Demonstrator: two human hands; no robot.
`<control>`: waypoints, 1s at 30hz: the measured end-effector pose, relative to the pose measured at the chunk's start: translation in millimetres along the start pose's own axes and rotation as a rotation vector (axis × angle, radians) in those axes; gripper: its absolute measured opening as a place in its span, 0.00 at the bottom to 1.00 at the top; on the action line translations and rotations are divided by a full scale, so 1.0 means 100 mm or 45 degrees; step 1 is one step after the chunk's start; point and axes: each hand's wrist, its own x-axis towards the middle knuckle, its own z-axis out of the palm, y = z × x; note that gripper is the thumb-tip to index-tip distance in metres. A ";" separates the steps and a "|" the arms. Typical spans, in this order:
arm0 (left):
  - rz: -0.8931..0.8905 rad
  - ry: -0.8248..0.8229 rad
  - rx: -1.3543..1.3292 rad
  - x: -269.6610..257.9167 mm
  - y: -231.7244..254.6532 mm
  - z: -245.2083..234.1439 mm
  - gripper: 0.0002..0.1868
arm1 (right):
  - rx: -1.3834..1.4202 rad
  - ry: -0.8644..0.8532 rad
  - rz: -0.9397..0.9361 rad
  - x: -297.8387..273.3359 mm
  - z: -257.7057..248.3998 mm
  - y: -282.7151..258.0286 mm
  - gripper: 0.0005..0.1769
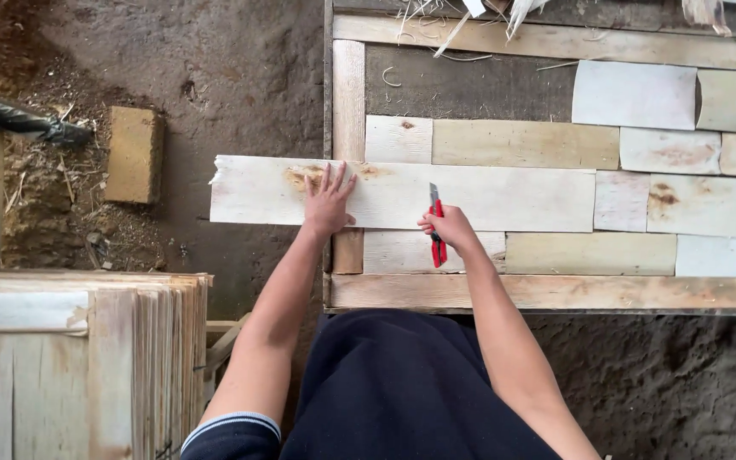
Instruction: Selecting, arranging, and cutting thin wood veneer strips to fit a pattern on a wooden frame.
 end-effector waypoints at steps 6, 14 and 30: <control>-0.030 0.001 -0.050 -0.03 0.02 -0.01 0.56 | -0.277 -0.097 0.060 -0.22 0.54 -0.62 0.15; -0.077 -0.011 -0.069 0.05 0.04 0.07 0.56 | -0.486 0.012 -0.079 0.42 1.06 -0.44 0.19; -0.139 -0.041 -0.080 0.03 0.08 0.03 0.55 | -0.653 0.094 -0.083 1.07 1.38 -0.19 0.21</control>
